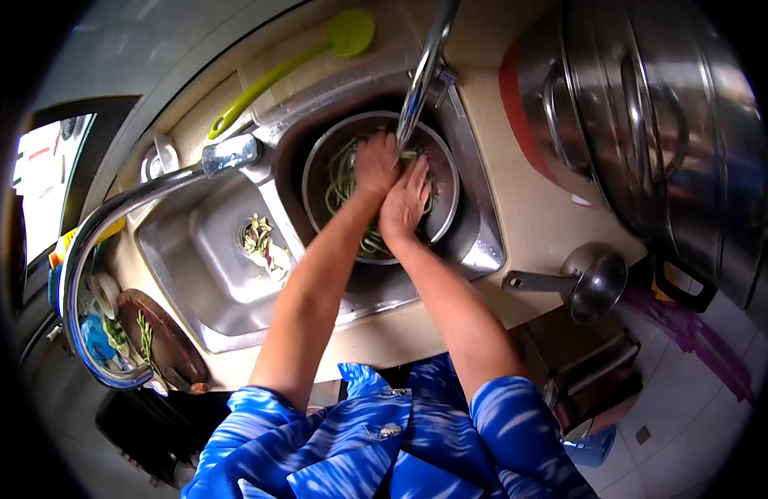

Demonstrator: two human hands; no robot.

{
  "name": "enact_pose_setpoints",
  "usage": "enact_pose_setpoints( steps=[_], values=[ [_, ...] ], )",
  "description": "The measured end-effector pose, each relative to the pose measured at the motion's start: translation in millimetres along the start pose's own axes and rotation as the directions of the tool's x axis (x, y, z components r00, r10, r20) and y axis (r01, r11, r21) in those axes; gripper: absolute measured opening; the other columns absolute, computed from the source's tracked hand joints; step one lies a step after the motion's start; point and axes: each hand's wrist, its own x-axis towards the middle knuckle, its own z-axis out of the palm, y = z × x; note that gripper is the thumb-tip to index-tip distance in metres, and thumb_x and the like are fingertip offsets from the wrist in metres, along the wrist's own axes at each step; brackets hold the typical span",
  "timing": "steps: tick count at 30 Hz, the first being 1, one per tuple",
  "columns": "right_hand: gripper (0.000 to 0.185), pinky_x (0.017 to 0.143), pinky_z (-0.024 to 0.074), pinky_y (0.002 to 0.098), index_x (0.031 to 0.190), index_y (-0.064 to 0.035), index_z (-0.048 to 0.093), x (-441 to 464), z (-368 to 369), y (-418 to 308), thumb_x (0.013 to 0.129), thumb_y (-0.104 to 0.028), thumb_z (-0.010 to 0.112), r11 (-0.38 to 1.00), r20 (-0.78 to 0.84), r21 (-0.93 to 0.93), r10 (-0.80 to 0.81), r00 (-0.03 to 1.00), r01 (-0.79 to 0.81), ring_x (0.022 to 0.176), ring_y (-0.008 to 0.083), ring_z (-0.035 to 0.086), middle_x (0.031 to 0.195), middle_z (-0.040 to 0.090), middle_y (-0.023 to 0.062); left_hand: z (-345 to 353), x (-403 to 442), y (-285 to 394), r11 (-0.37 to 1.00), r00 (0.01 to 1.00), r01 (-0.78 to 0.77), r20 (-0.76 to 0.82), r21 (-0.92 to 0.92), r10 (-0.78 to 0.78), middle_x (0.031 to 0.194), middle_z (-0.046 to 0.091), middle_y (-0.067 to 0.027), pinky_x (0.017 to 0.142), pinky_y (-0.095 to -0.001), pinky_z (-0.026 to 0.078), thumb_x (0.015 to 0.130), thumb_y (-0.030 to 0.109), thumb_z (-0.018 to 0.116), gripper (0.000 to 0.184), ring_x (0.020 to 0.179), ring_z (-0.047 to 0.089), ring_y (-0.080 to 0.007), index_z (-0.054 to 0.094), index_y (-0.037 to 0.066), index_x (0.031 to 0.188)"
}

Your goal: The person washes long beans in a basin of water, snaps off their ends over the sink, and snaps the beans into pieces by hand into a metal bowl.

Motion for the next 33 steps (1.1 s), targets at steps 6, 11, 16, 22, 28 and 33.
enact_pose_setpoints(
  steps=[6, 11, 16, 22, 28, 33],
  values=[
    [0.041, 0.096, 0.0316, 0.041, 0.106, 0.0039, 0.049, -9, -31, 1, 0.065, 0.003, 0.057, 0.906, -0.047, 0.364, 0.25, 0.967, -0.217, 0.115, 0.0362, 0.038, 0.124, 0.037, 0.0222, 1, 6, -19, 0.886, 0.941, -0.322, -0.007, -0.333, 0.34, 0.089, 0.056, -0.0148, 0.072, -0.0411, 0.045, 0.077, 0.021, 0.047, 0.02, 0.085, 0.056, -0.0329, 0.052, 0.005, 0.088],
    [0.035, 0.094, 0.0349, 0.0384, 0.101, 0.0025, 0.052, -5, -38, 11, 0.066, 0.006, 0.052, 0.694, 0.127, 0.552, 0.479, 0.869, -0.463, 0.108, 0.0336, 0.043, 0.114, 0.044, 0.0193, -47, 9, 13, 0.958, 0.816, -0.082, 0.533, -0.273, 0.222, 0.095, 0.056, -0.0189, 0.074, -0.0414, 0.045, 0.074, 0.015, 0.047, 0.021, 0.088, 0.055, -0.0351, 0.055, 0.003, 0.089],
    [0.043, 0.095, 0.0333, 0.0393, 0.105, 0.0029, 0.049, -15, -59, 20, 0.063, 0.007, 0.05, 0.804, 0.001, 0.545, 0.281, 0.96, -0.236, 0.106, 0.0363, 0.043, 0.11, 0.046, 0.0208, -3, 11, -13, 0.942, 0.967, -0.254, -0.085, -0.218, 0.241, 0.086, 0.055, -0.0155, 0.072, -0.0424, 0.039, 0.076, 0.017, 0.05, 0.015, 0.083, 0.052, -0.0333, 0.053, 0.005, 0.085],
    [0.068, 0.099, 0.0298, 0.0407, 0.127, 0.0037, 0.033, -1, -96, -4, 0.067, -0.003, 0.063, 0.848, -0.023, 0.526, -0.061, 0.998, 0.064, 0.12, 0.038, 0.035, 0.127, 0.038, 0.0245, -49, 17, 27, 0.903, 0.989, 0.016, -0.128, -0.429, -0.079, 0.077, 0.052, -0.0099, 0.066, -0.0341, 0.038, 0.085, 0.015, 0.054, 0.01, 0.075, 0.051, -0.025, 0.05, 0.006, 0.085],
    [0.052, 0.086, 0.0409, 0.0329, 0.124, -0.0048, 0.044, 40, -79, -23, 0.074, -0.005, 0.06, 0.596, -0.074, 0.777, -0.231, 0.97, 0.201, 0.107, 0.0294, 0.052, 0.11, 0.056, 0.0166, -110, 8, 57, 0.19, 0.956, 0.087, 0.028, -0.978, -0.293, 0.072, 0.044, 0.0035, 0.064, -0.0214, 0.036, 0.094, 0.023, 0.044, 0.019, 0.069, 0.039, -0.0071, 0.046, 0.008, 0.084],
    [0.016, 0.074, 0.0446, 0.0267, 0.097, -0.0031, 0.055, 71, -62, -22, 0.081, -0.003, 0.054, 0.302, -0.028, 0.937, -0.442, 0.897, 0.178, 0.085, 0.013, 0.056, 0.09, 0.062, 0.0079, -131, -7, 57, 0.069, 0.933, 0.016, -0.01, -0.997, -0.359, 0.071, 0.044, 0.0032, 0.061, -0.0225, 0.035, 0.094, 0.026, 0.044, 0.02, 0.066, 0.04, -0.0083, 0.046, 0.01, 0.083]
  ],
)
